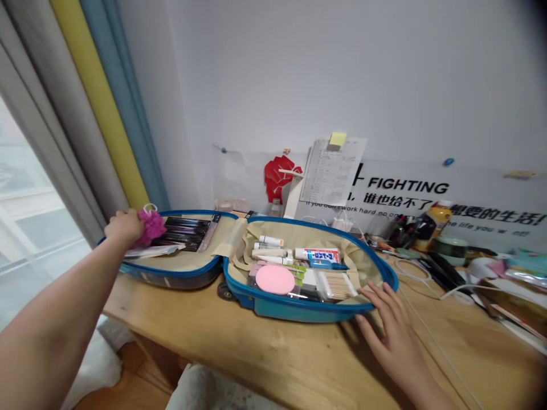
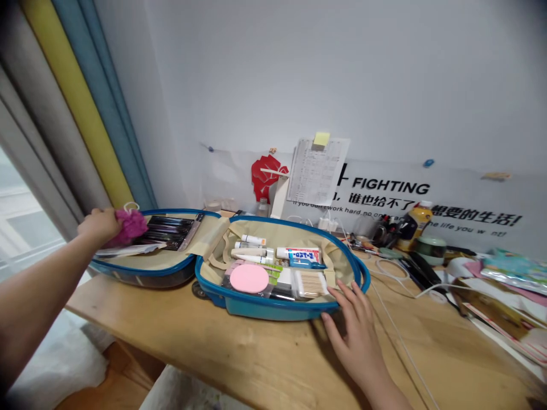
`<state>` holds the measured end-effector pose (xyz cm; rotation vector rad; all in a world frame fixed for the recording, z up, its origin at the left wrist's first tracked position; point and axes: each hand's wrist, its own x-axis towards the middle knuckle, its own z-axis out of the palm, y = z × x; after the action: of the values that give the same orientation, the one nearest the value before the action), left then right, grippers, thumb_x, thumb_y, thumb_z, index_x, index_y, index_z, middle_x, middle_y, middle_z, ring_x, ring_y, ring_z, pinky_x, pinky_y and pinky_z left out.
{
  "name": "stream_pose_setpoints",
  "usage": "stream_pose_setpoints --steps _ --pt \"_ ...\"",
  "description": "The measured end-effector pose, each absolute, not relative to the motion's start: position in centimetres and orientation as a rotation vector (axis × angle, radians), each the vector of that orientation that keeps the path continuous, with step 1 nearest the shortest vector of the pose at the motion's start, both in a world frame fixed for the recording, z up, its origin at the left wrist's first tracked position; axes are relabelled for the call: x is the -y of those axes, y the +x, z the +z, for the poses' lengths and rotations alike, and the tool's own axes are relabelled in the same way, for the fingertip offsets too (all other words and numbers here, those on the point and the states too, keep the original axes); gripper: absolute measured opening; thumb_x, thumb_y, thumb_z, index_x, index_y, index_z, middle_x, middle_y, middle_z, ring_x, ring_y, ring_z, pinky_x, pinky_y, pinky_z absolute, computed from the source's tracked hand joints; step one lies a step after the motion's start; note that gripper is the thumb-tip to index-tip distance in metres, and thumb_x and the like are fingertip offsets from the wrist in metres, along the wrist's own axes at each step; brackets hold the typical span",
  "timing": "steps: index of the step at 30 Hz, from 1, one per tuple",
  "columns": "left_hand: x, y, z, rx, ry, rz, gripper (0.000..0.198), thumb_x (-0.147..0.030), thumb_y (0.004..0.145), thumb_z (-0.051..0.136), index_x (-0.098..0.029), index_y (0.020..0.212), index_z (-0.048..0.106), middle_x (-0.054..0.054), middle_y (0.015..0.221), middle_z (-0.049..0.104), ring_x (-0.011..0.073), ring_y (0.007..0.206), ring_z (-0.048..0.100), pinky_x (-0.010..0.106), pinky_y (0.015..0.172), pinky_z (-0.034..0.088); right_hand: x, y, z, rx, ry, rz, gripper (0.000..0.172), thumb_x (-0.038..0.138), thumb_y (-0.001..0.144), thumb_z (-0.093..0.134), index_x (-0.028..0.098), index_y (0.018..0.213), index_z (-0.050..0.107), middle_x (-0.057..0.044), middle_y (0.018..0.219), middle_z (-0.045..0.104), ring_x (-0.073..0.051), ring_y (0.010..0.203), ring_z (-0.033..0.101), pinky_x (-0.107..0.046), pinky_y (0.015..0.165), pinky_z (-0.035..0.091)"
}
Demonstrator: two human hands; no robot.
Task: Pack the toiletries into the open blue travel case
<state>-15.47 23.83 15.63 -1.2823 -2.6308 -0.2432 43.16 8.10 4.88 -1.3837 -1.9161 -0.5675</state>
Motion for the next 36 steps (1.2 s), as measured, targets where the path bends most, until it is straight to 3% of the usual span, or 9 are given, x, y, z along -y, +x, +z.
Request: stream_pose_setpoints --steps 7,14,21,29,36 --pt "-25.0 -7.0 20.9 2.083 -1.652 -0.959 0.032 -0.036 0.087 0.045 -0.011 0.106 0.052 0.013 0.113 0.054 0.0236 0.106 0.050 0.037 0.096 0.042 -8.2 43.2 4.8 1.904 -1.367 -0.534 0.041 0.039 0.087 0.046 0.023 0.125 0.047 -0.010 0.130 0.052 -0.030 0.133 0.035 -0.052 0.102 0.038" --pt "-24.5 11.5 20.6 1.620 -2.434 -1.318 0.010 -0.025 0.084 0.055 -0.018 0.090 0.053 0.004 0.096 0.055 0.0159 0.085 0.055 0.031 0.084 0.046 -8.1 43.2 4.8 1.916 -1.363 -0.496 0.043 0.040 0.087 0.046 0.024 0.127 0.045 -0.010 0.131 0.050 -0.029 0.134 0.034 -0.052 0.103 0.037" --pt "-24.0 24.9 16.2 1.657 -2.763 -1.272 0.012 -0.027 0.087 0.054 -0.018 0.094 0.052 0.007 0.101 0.053 0.0165 0.092 0.055 0.029 0.090 0.042 -8.1 43.1 4.7 1.908 -1.343 -0.505 0.042 0.040 0.088 0.046 0.024 0.127 0.046 -0.009 0.133 0.050 -0.029 0.134 0.034 -0.052 0.103 0.038" --pt "-22.9 29.6 13.3 1.782 -2.867 -1.057 0.029 -0.032 0.086 0.056 -0.011 0.107 0.053 0.017 0.118 0.051 0.0230 0.104 0.056 0.034 0.095 0.042 -8.1 43.2 4.8 1.921 -1.349 -0.508 0.042 0.040 0.088 0.046 0.024 0.127 0.046 -0.009 0.133 0.050 -0.029 0.134 0.034 -0.051 0.102 0.039" --pt "-23.1 29.0 12.9 1.517 -3.147 -0.852 0.039 -0.041 0.087 0.052 -0.016 0.117 0.055 0.010 0.123 0.058 0.0215 0.119 0.050 0.032 0.103 0.037 -8.1 43.2 4.7 1.909 -1.376 -0.469 0.044 0.041 0.088 0.044 0.024 0.128 0.045 -0.009 0.134 0.049 -0.030 0.134 0.034 -0.052 0.102 0.038"
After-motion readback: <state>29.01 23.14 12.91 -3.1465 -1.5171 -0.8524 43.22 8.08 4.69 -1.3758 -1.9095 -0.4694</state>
